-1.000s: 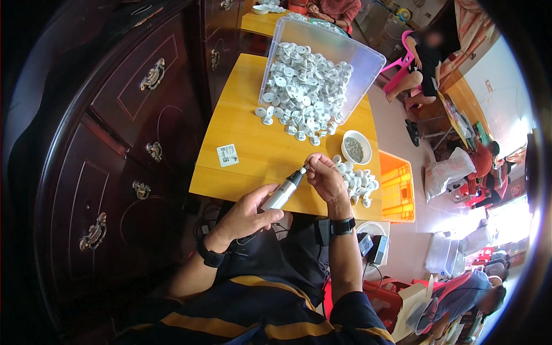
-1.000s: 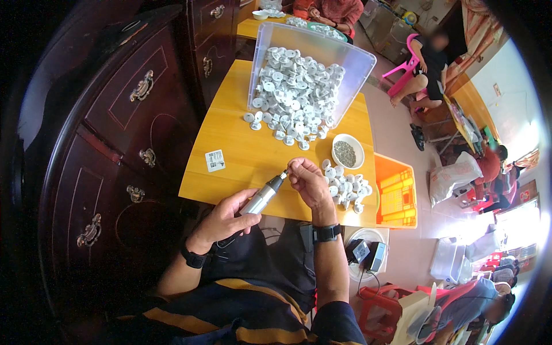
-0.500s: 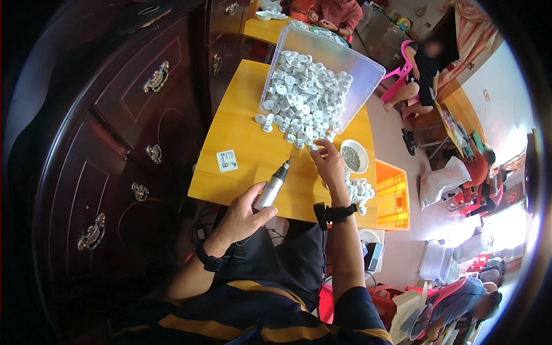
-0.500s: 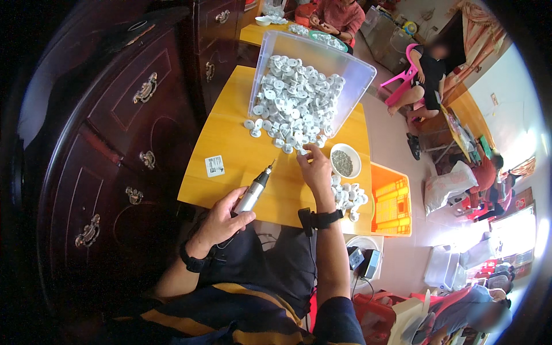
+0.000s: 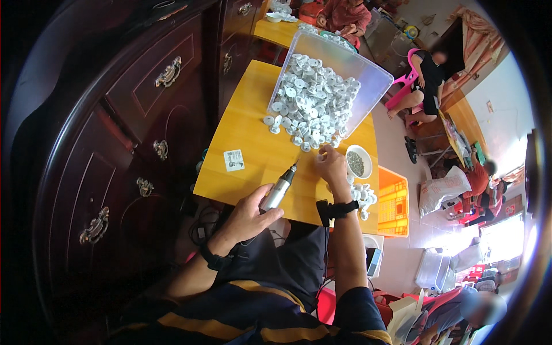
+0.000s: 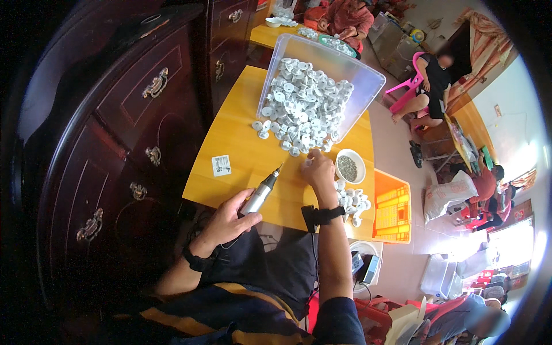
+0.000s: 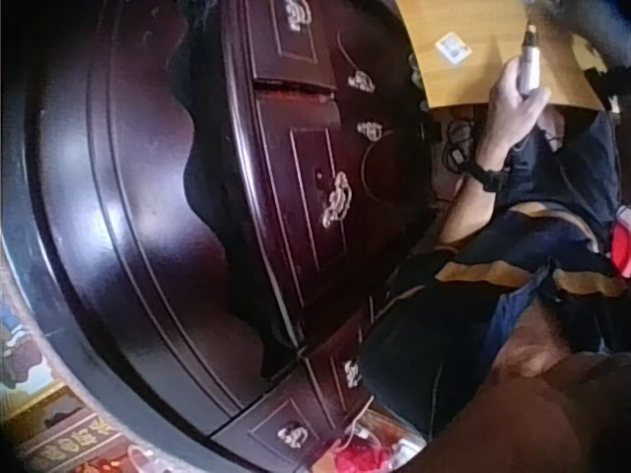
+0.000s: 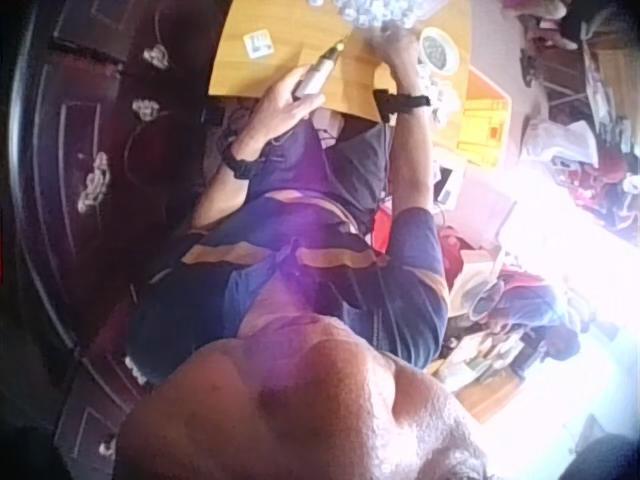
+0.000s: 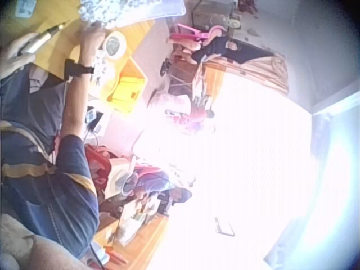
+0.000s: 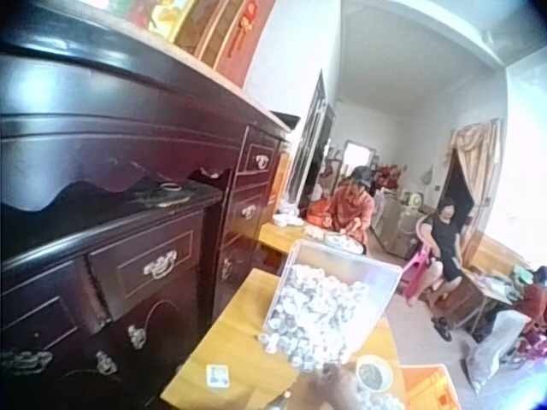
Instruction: Assembling small plastic and metal components using an electric screwdriver.
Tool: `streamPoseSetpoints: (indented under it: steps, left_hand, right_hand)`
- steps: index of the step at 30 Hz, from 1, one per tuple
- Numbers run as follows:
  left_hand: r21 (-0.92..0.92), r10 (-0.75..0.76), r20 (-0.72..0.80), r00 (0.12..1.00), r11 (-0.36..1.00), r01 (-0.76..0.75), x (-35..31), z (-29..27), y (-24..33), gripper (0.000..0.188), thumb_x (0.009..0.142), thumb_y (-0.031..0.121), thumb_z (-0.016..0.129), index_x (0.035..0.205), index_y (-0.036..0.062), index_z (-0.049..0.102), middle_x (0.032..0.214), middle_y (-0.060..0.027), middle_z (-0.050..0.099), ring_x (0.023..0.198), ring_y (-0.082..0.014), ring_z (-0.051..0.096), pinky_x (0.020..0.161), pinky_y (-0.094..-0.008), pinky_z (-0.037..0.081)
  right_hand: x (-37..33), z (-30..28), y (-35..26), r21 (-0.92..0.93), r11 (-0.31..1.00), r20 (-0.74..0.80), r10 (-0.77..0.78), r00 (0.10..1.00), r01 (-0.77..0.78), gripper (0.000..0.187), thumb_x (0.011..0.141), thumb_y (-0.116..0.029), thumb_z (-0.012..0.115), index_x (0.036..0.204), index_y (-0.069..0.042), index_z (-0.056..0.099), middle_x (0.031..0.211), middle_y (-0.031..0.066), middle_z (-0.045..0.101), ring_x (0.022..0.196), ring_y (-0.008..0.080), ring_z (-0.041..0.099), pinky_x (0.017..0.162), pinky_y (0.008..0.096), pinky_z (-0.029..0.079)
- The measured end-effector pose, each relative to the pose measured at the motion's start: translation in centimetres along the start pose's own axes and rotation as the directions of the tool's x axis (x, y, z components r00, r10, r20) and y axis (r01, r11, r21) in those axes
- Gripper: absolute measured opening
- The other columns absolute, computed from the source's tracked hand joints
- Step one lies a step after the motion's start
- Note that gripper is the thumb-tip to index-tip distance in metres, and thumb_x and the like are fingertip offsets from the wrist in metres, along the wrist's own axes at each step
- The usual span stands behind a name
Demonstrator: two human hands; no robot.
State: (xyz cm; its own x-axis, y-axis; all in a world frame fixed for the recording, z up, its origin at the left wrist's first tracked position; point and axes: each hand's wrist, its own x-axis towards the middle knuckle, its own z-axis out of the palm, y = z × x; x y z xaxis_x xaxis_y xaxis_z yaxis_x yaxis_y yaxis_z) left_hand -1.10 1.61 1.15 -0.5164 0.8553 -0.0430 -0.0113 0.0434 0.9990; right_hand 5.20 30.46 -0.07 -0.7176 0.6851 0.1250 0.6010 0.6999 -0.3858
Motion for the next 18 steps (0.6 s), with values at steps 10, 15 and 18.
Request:
streamPoseSetpoints:
  steps: [10, 15, 18]
  left_hand:
    - [0.043, 0.081, 0.01, 0.997, 0.996, -0.082, 0.0, 0.3, -0.3, 0.059, 0.087, 0.02, 0.071, 0.135, -0.0039, 0.046, 0.096, -0.009, 0.061, 0.063, -0.0098, 0.057, 0.058, -0.0247, 0.049]
    - [0.072, 0.007, 0.052, 0.999, 0.997, -0.011, -0.1, 0.3, -0.3, 0.057, 0.088, 0.023, 0.071, 0.133, -0.0039, 0.048, 0.085, -0.0064, 0.06, 0.061, -0.0094, 0.056, 0.057, -0.0248, 0.048]
    - [0.104, 0.032, 0.055, 0.998, 0.994, -0.038, -0.1, 0.4, -0.8, 0.057, 0.088, 0.025, 0.071, 0.132, -0.0042, 0.049, 0.085, -0.006, 0.06, 0.061, -0.0094, 0.056, 0.058, -0.0247, 0.048]
  right_hand:
    - [-4.8, 1.5, -1.2, 0.915, 0.335, 0.229, 0.025, 0.973, -0.224, 0.019, 0.094, -0.002, 0.059, 0.112, -0.005, 0.057, 0.103, 0.0056, 0.065, 0.084, 0.0142, 0.065, 0.076, 0.0254, 0.055]
    - [-6.3, 2.3, -2.3, 0.946, 0.217, 0.239, 0.041, 0.97, -0.242, 0.019, 0.095, -0.007, 0.062, 0.113, -0.004, 0.057, 0.101, 0.0053, 0.066, 0.083, 0.0121, 0.064, 0.077, 0.0248, 0.054]
    - [-6.7, 2.6, -2.7, 0.95, 0.211, 0.226, 0.04, 0.973, -0.229, 0.017, 0.095, -0.008, 0.063, 0.111, -0.004, 0.058, 0.098, 0.0037, 0.067, 0.081, 0.0103, 0.063, 0.075, 0.0235, 0.054]
